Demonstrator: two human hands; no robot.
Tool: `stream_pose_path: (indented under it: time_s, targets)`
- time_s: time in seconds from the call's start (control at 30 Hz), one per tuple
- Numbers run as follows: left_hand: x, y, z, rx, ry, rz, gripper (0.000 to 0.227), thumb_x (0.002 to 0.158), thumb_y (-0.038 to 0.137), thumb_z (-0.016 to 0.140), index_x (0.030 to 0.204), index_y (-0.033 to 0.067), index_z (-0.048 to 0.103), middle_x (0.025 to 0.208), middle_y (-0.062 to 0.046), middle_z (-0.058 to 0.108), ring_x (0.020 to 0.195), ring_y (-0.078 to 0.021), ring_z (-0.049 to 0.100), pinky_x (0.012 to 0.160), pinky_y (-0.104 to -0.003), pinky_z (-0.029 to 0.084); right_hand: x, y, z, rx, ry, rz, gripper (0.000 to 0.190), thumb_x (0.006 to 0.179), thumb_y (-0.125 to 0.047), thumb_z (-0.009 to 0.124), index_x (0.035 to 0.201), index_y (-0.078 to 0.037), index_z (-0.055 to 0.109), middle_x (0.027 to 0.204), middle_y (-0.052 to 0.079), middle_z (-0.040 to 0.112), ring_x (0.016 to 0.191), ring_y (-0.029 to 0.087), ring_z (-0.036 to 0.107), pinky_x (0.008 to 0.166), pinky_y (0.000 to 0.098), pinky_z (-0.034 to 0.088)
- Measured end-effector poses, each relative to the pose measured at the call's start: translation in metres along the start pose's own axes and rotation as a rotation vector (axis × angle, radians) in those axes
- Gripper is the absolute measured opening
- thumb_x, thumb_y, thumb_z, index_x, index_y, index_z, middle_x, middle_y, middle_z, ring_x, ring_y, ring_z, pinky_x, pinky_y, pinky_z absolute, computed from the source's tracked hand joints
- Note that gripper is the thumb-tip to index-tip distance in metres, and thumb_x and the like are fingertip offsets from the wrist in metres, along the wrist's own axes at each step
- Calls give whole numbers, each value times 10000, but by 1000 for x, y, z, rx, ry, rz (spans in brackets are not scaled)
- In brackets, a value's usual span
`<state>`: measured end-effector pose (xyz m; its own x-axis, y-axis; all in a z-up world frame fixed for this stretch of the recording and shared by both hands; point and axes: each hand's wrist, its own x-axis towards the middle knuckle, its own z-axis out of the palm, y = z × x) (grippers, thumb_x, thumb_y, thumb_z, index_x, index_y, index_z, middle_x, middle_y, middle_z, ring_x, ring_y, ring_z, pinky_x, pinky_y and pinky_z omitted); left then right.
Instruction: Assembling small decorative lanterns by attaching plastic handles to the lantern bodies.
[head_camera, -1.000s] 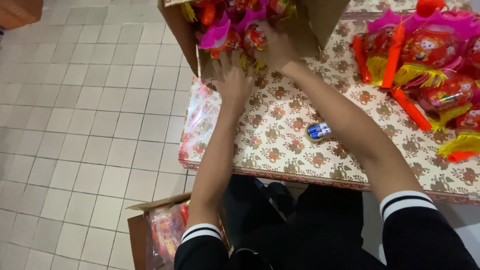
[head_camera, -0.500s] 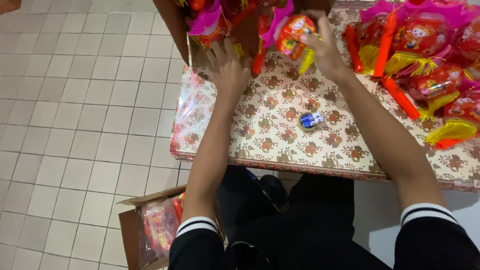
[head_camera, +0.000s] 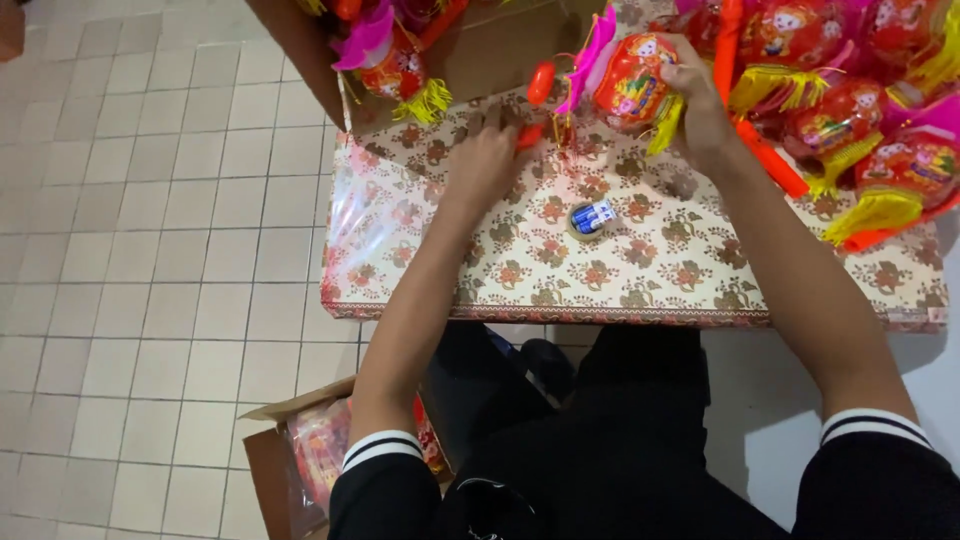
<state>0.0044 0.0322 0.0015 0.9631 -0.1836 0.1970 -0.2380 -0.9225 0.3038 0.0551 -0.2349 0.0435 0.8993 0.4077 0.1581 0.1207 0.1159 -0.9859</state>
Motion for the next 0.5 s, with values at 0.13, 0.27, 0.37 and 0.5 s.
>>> stream_pose_path:
  time_s: [0.13,0.27,0.37,0.5]
  targets:
    - [0,4,-19,-62,118,42,156,1014,82,565,1018,1,697,1002,-152,687,559,-151,625,365,-198,550,-8,-19,-4,-283,56,68,511,978,-425,415,1420,-169,391,1218,129,575,1081,255,600,886,370,525]
    - [-4,-11,-26,-242,-2,-69,411,1057,367,414,1337,97,546,808,-48,715,626,-153,634,609,-325,503,-2,-1,-9,-371,78,1,387,1071,-258,468,1397,-99,333,1337,243,436,1072,360,617,730,343,601]
    - [-5,-18,-20,-314,-58,-15,362,1062,335,394,1290,98,544,821,-60,694,626,-165,604,614,-338,491,-5,-12,1,-486,87,27,383,1076,-197,488,1407,-74,339,1310,296,459,1034,392,636,699,361,625]
    - [-10,-8,-19,-384,-93,109,425,1083,228,323,1338,10,583,628,4,579,427,-86,446,368,-207,378,-11,-23,19,-1002,44,-99,567,1012,-340,510,1492,-63,391,1498,249,417,1352,390,385,1045,634,349]
